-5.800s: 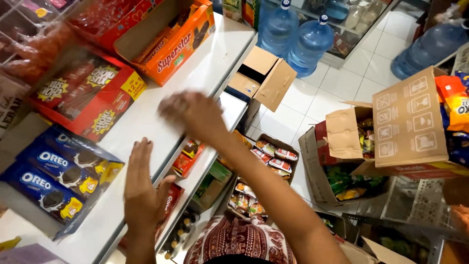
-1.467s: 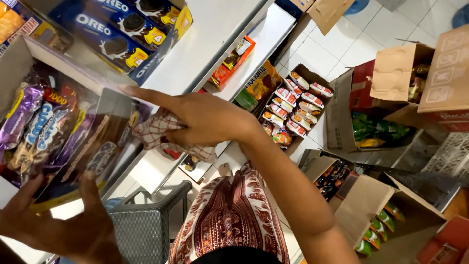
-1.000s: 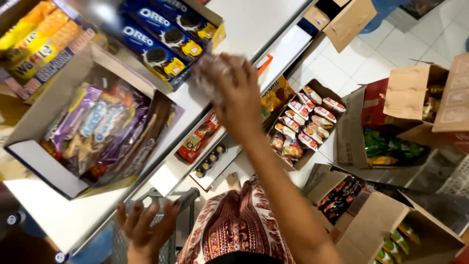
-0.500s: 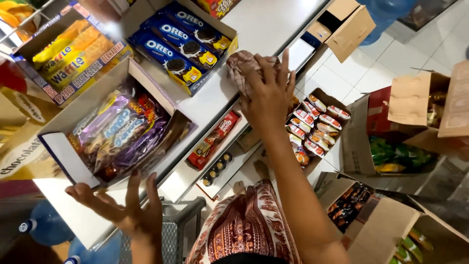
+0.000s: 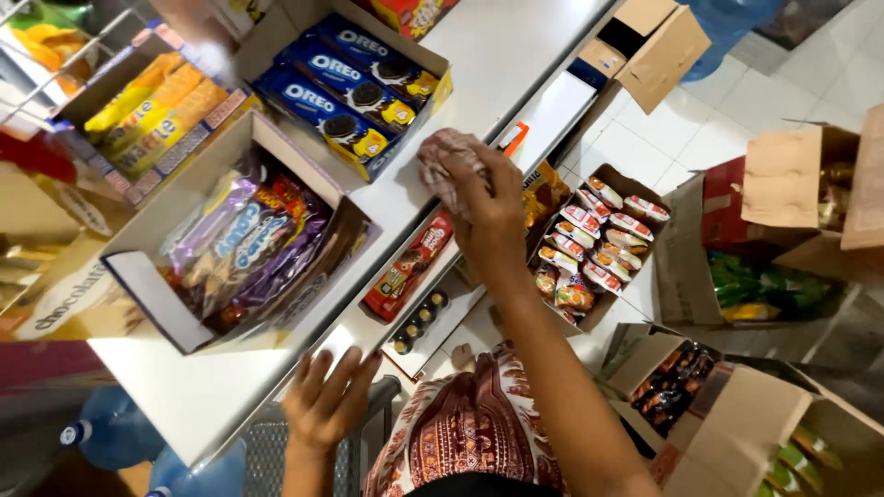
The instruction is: Wiping down grocery shelves and organizing various snack boxes and product packets.
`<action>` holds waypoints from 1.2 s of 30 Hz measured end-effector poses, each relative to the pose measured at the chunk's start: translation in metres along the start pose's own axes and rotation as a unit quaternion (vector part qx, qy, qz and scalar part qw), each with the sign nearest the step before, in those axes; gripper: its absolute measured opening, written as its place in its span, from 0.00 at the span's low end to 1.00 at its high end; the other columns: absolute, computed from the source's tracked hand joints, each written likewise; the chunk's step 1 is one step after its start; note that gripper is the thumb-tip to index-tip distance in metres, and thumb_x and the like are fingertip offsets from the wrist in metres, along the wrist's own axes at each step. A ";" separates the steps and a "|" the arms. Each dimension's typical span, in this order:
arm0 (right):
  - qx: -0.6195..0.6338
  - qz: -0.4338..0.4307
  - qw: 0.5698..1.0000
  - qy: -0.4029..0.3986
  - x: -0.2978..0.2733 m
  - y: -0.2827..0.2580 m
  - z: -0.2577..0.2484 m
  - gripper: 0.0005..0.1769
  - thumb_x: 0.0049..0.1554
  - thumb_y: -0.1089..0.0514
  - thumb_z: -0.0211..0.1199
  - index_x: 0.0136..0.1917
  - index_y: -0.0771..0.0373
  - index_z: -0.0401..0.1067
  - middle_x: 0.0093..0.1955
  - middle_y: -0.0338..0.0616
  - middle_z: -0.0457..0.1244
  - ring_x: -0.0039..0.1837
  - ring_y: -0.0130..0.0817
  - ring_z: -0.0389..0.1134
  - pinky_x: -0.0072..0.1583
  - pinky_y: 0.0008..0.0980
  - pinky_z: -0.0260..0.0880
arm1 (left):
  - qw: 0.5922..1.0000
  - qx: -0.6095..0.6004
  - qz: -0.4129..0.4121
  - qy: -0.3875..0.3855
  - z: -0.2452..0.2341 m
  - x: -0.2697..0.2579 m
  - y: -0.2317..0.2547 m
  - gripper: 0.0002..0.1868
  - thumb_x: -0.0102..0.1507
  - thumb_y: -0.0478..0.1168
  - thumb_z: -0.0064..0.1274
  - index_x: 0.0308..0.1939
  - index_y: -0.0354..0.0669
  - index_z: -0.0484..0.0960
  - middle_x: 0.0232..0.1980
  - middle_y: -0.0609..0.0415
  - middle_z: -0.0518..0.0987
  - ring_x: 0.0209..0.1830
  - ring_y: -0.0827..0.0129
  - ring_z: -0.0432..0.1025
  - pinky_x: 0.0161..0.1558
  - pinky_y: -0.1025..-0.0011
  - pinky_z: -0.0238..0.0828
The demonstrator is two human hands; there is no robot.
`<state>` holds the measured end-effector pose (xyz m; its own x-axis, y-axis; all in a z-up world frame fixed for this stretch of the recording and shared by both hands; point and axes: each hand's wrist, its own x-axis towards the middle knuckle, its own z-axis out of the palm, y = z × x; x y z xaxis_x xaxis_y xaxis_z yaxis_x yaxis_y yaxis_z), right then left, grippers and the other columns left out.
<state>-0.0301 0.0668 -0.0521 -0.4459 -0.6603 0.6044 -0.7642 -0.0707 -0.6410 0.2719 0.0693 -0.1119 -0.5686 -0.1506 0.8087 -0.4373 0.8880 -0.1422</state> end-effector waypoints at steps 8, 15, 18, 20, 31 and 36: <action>-0.031 -0.026 0.999 0.033 -0.037 -0.031 0.015 0.24 0.57 0.63 0.69 0.67 0.57 0.72 0.68 0.57 0.60 0.71 0.57 0.60 0.69 0.51 0.66 | 0.955 0.041 -0.196 -0.218 0.014 0.056 0.029 0.27 0.65 0.41 0.56 0.69 0.47 0.76 0.74 0.53 0.71 0.73 0.61 0.65 0.66 0.58 0.62; -0.127 -0.008 0.992 0.011 0.005 0.015 0.004 0.19 0.61 0.63 0.68 0.65 0.56 0.74 0.69 0.54 0.61 0.72 0.52 0.61 0.71 0.52 0.67 | 0.928 0.072 -0.231 -0.283 0.019 0.052 0.046 0.35 0.62 0.48 0.54 0.72 0.41 0.68 0.79 0.47 0.61 0.78 0.54 0.57 0.71 0.46 0.49; -0.107 0.023 0.994 0.028 0.033 0.027 -0.012 0.25 0.54 0.65 0.68 0.65 0.57 0.74 0.69 0.54 0.61 0.71 0.55 0.61 0.69 0.53 0.67 | 0.921 0.083 -0.238 -0.296 0.017 0.057 0.049 0.37 0.63 0.49 0.54 0.75 0.42 0.67 0.81 0.47 0.58 0.80 0.54 0.53 0.74 0.45 0.43; -0.106 0.019 0.993 0.038 0.035 0.035 -0.009 0.29 0.48 0.67 0.69 0.64 0.56 0.75 0.68 0.54 0.62 0.69 0.58 0.61 0.69 0.53 0.67 | 0.931 0.049 -0.252 -0.261 0.018 0.055 0.051 0.36 0.63 0.48 0.55 0.72 0.39 0.67 0.78 0.42 0.62 0.79 0.48 0.55 0.74 0.42 0.38; -0.091 -0.077 0.991 -0.061 0.024 0.010 -0.036 0.23 0.51 0.59 0.67 0.61 0.53 0.77 0.69 0.45 0.63 0.65 0.53 0.65 0.61 0.50 0.72 | 0.983 -0.157 -0.077 -0.052 0.087 0.108 0.055 0.17 0.66 0.39 0.59 0.56 0.42 0.74 0.70 0.44 0.73 0.74 0.48 0.65 0.77 0.46 0.51; -0.220 -0.020 0.975 -0.019 0.096 0.114 -0.050 0.17 0.56 0.57 0.68 0.60 0.48 0.78 0.63 0.42 0.65 0.61 0.48 0.66 0.54 0.49 0.70 | 0.980 -0.156 -0.070 -0.102 0.130 0.197 0.043 0.24 0.66 0.43 0.59 0.63 0.36 0.74 0.71 0.39 0.71 0.74 0.42 0.63 0.74 0.46 0.56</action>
<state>-0.1837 0.0329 -0.0437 -0.4014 -0.6907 0.6015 -0.9100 0.2265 -0.3472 0.0498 0.0215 -0.0328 -0.6594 -0.3359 0.6726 -0.3051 0.9372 0.1689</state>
